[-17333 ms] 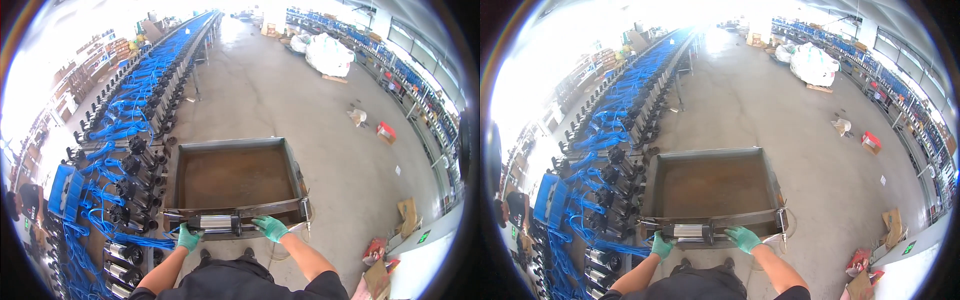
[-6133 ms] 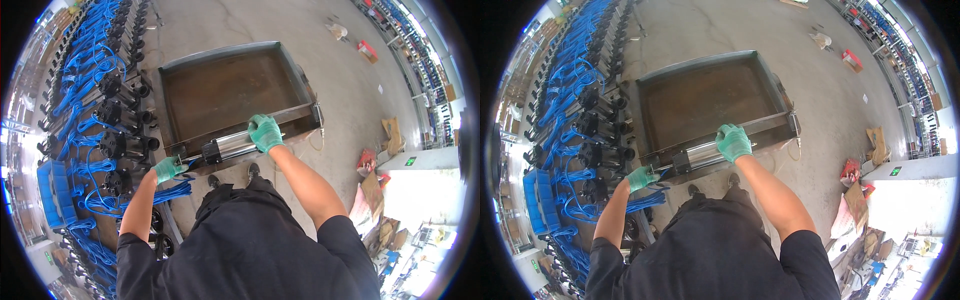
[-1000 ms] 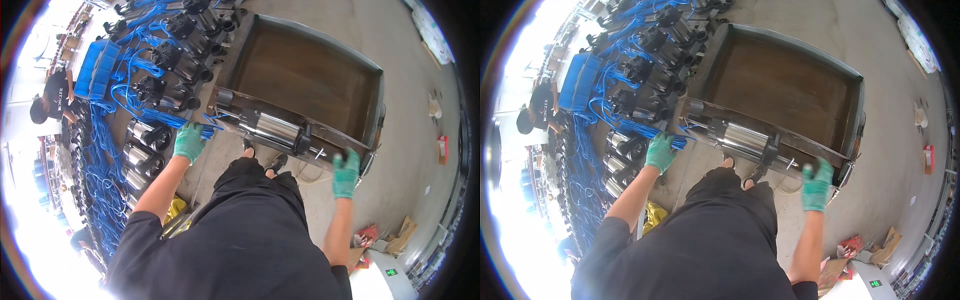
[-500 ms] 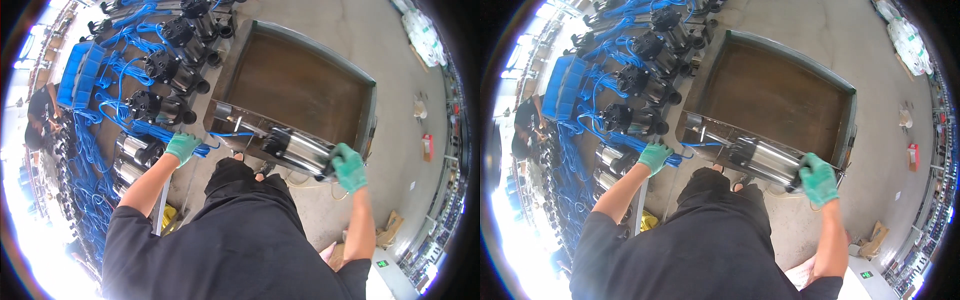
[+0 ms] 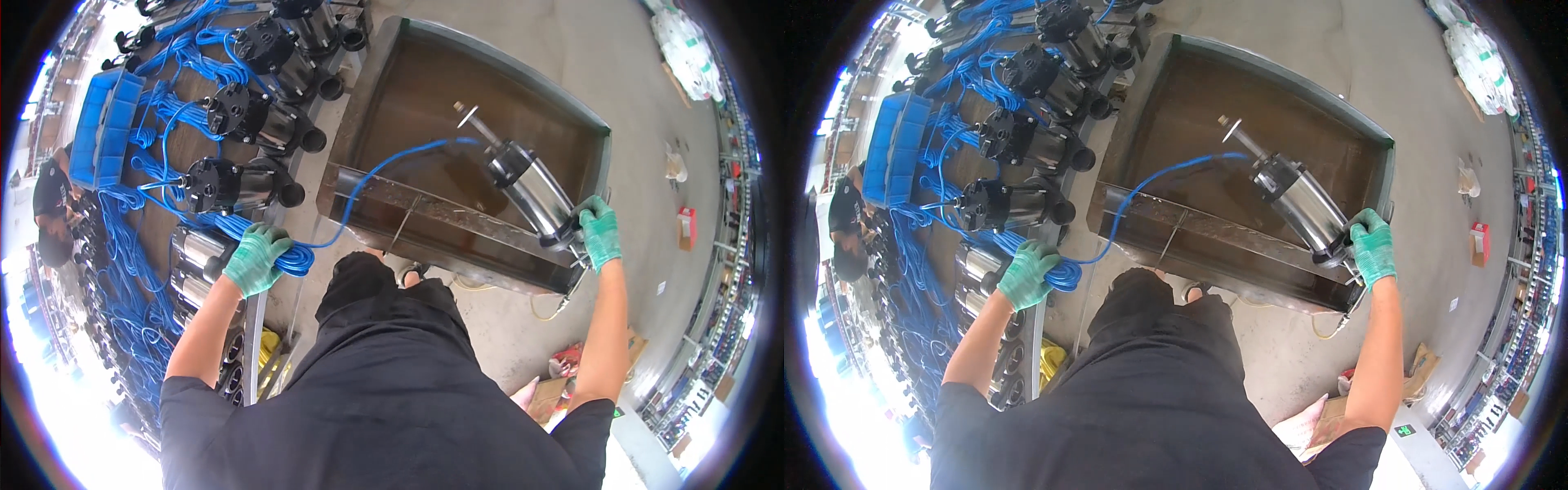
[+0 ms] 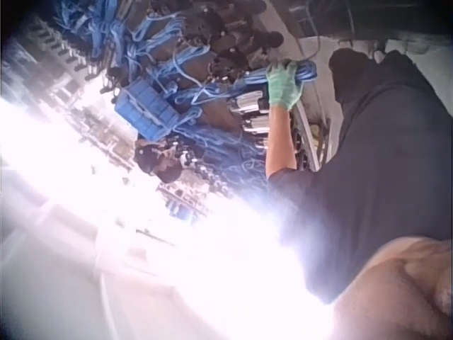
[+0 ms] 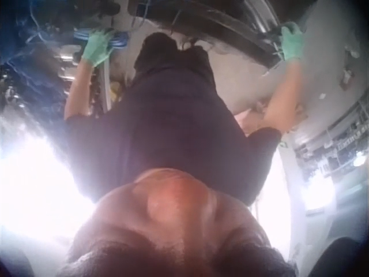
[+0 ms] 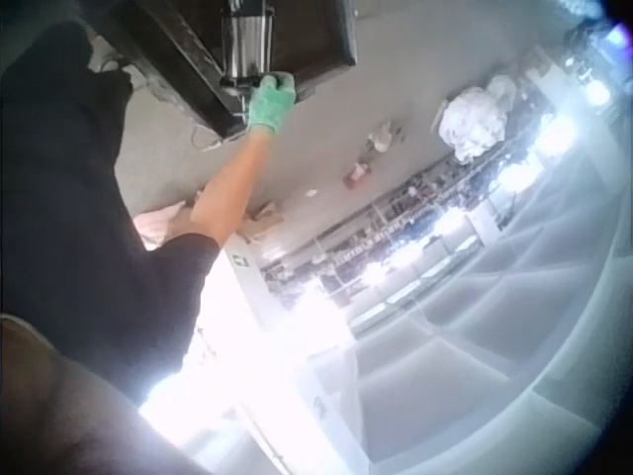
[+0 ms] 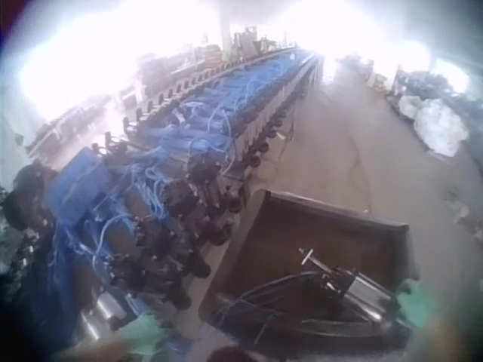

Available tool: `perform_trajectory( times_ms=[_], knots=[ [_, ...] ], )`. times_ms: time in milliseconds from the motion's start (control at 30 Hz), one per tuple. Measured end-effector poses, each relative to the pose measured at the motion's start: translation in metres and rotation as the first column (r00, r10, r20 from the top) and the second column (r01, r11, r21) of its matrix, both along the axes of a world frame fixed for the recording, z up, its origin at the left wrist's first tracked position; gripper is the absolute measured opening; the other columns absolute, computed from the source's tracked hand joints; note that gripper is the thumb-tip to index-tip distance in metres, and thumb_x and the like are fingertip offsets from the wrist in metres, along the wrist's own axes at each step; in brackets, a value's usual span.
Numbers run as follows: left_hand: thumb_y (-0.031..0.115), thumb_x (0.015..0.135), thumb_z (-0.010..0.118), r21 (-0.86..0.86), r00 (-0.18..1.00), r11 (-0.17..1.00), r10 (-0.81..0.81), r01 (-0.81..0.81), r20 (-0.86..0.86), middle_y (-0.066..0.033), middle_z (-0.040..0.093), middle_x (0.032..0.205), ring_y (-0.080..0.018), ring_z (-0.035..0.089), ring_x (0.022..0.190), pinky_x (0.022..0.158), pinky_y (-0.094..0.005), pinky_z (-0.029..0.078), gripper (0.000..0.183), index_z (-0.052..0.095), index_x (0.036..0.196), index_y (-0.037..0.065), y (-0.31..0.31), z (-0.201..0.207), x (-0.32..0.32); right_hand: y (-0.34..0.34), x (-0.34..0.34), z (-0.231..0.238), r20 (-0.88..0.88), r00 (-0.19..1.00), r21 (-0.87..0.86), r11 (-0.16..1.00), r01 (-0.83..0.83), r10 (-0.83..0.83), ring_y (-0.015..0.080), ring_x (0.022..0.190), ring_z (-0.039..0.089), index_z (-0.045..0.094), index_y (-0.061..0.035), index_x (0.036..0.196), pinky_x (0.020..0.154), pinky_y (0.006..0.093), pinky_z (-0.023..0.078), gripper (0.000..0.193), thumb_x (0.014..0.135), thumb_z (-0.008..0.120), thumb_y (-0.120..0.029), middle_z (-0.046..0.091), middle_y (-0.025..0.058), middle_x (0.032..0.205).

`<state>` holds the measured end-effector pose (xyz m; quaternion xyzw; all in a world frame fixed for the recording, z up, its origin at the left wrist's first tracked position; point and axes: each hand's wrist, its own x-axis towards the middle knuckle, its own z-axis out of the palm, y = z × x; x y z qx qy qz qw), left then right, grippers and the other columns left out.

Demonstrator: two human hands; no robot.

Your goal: The person tests submersible pumps by securing each pump into a test fixture, submerging it into a water tank, and transporting the pumps between assembly tables.

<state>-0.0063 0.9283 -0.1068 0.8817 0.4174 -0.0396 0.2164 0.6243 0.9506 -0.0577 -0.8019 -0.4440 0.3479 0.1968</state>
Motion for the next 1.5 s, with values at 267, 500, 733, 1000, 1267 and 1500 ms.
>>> perform_trajectory(
  times_ms=[267,500,733,1000,1267,1500],
  knots=[
    [0.014,0.071,0.077,0.03,0.991,0.998,0.06,-0.057,-0.116,-0.0096,0.06,0.122,-0.0329,0.054,0.12,0.109,-0.0505,0.037,0.05,0.061,0.119,0.014,-0.005,-0.032,0.02,0.048,-0.023,-0.028,0.395,0.891,-0.1,0.975,-0.2,0.224,0.0297,0.079,0.067,0.064,-0.0044,0.097,0.075,0.0419,0.052,0.015,0.088,0.056,-0.014,0.067,0.0194,0.085],
    [0.015,0.075,0.075,0.117,0.958,0.98,0.186,-0.163,-0.219,-0.0098,0.059,0.129,-0.0332,0.053,0.124,0.114,-0.0523,0.031,0.051,0.063,0.125,0.017,-0.002,-0.061,0.032,0.087,-0.063,-0.064,0.501,0.751,-0.377,0.89,-0.258,0.43,0.038,0.104,0.067,0.065,-0.0112,0.105,0.088,0.047,0.053,0.021,0.089,0.057,-0.022,0.071,0.0201,0.105],
    [0.015,0.074,0.075,0.122,0.962,0.972,0.219,-0.2,-0.164,-0.011,0.06,0.127,-0.0332,0.054,0.122,0.114,-0.0512,0.032,0.055,0.062,0.128,0.015,0.005,-0.06,0.031,0.091,-0.068,-0.14,0.505,0.754,-0.26,0.907,-0.332,0.421,0.0417,0.106,0.065,0.058,-0.0114,0.122,0.09,0.0506,0.053,0.038,0.086,0.066,-0.02,0.06,0.0173,0.127],
    [0.016,0.069,0.077,0.013,0.955,0.968,0.25,-0.251,-0.157,-0.0123,0.059,0.126,-0.0343,0.053,0.121,0.112,-0.051,0.035,0.062,0.06,0.128,0.011,0.01,-0.05,0.04,0.105,-0.086,-0.172,0.498,0.792,-0.224,0.934,-0.277,0.354,0.0434,0.107,0.064,0.056,-0.0096,0.124,0.09,0.0505,0.054,0.043,0.085,0.069,-0.02,0.053,0.0195,0.137],
    [0.019,0.072,0.079,-0.012,0.939,0.959,0.275,-0.283,-0.205,-0.0105,0.058,0.13,-0.0337,0.051,0.124,0.114,-0.0495,0.032,0.064,0.058,0.132,0.014,0.011,-0.053,0.043,0.112,-0.093,-0.182,0.483,0.778,-0.225,0.916,-0.332,0.401,0.0437,0.109,0.064,0.058,-0.0081,0.125,0.092,0.0499,0.054,0.038,0.089,0.066,-0.017,0.048,0.0214,0.143],
    [0.02,0.076,0.08,-0.069,0.922,0.936,0.324,-0.345,-0.213,-0.012,0.059,0.128,-0.0348,0.053,0.122,0.109,-0.0478,0.039,0.057,0.06,0.128,0.01,0.019,-0.033,0.055,0.097,-0.084,-0.171,0.469,0.749,-0.274,0.883,-0.38,0.468,0.0407,0.111,0.063,0.061,-0.0094,0.128,0.094,0.0486,0.053,0.035,0.094,0.057,-0.014,0.048,0.0167,0.146]
  ],
)
